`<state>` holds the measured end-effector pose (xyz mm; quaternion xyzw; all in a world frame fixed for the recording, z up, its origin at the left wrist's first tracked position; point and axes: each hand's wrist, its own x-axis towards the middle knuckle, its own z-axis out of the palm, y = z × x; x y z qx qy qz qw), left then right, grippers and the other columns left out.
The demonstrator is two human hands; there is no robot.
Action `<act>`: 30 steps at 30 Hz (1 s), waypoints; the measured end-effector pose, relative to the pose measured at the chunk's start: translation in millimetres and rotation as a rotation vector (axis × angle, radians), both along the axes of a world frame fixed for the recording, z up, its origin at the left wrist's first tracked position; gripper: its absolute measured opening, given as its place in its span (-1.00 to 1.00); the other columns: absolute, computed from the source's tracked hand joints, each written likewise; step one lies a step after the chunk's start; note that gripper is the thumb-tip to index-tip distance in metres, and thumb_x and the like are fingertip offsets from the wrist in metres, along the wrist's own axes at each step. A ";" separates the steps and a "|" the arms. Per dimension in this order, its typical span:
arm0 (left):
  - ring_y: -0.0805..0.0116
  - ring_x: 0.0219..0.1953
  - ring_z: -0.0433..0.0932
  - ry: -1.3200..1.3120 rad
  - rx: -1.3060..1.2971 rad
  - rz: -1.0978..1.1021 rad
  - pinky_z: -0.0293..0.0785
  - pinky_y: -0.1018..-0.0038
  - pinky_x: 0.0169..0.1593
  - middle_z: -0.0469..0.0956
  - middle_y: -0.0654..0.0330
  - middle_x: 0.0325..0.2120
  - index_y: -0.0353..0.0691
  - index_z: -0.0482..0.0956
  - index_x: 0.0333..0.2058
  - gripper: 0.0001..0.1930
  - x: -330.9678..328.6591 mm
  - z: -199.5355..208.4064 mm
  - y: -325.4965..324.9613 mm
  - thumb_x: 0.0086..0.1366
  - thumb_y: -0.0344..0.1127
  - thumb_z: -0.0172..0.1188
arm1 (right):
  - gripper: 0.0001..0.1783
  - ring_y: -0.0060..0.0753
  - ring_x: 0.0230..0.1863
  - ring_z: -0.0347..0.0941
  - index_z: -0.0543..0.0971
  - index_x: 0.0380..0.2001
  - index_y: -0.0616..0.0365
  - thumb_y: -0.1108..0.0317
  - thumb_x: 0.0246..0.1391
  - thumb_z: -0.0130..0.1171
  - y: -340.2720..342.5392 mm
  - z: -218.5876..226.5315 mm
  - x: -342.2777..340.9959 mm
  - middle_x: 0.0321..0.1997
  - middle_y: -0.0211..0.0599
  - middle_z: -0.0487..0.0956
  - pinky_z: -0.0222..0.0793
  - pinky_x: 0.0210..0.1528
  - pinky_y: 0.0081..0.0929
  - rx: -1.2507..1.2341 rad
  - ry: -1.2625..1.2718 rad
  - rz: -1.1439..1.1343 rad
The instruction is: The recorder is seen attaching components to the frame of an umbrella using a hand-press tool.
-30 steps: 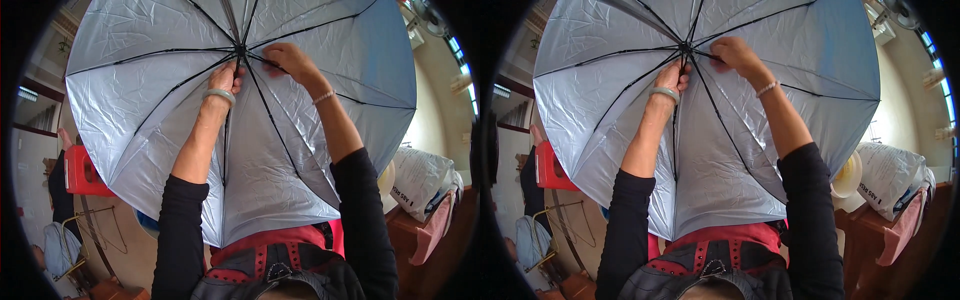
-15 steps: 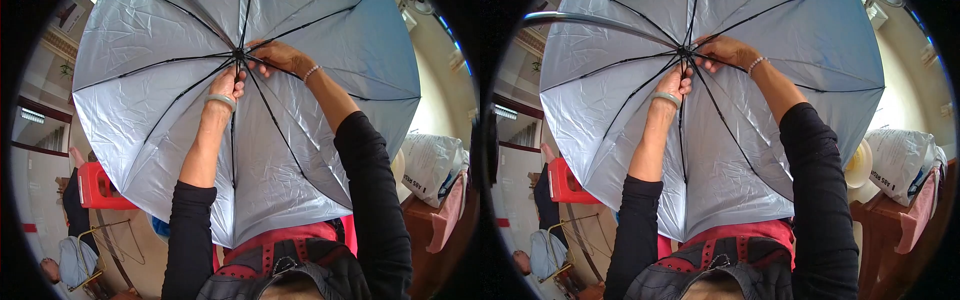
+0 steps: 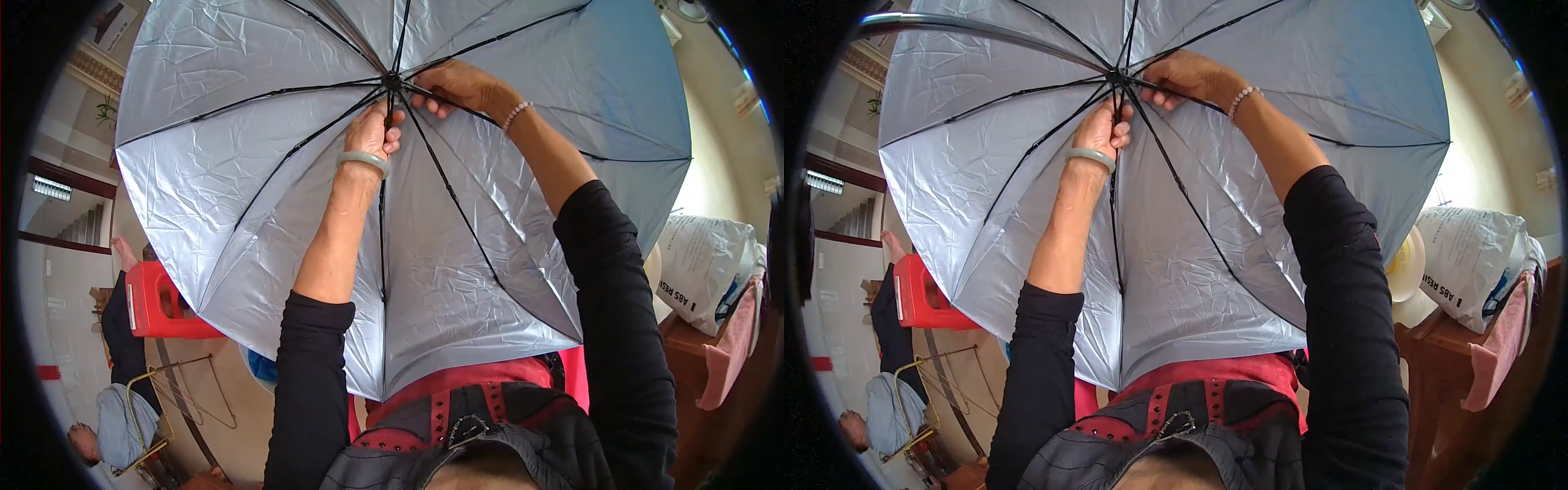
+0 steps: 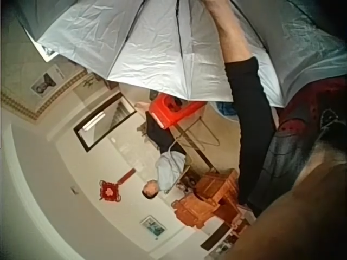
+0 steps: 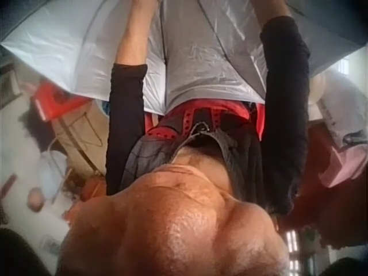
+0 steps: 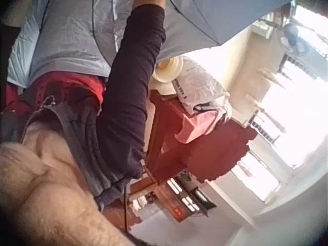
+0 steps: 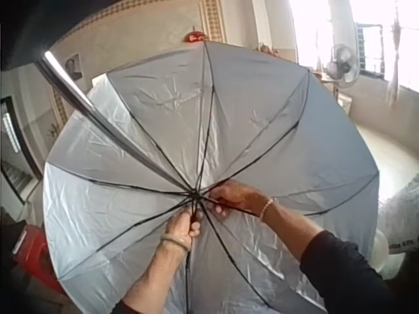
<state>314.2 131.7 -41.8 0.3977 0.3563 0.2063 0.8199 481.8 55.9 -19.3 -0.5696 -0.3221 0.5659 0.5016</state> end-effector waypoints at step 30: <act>0.64 -0.82 -0.02 -0.112 -0.173 -0.373 -0.14 0.68 -0.75 0.17 0.40 -0.77 -0.16 0.32 -0.44 -0.74 3.1 9.5 3.9 0.25 -0.08 -0.03 | -0.72 -0.65 -0.79 0.25 0.43 -0.38 0.26 0.23 0.10 -0.14 -23.3 20.9 2.6 -0.63 -0.37 0.46 0.28 -0.74 -0.65 -0.032 -0.005 0.199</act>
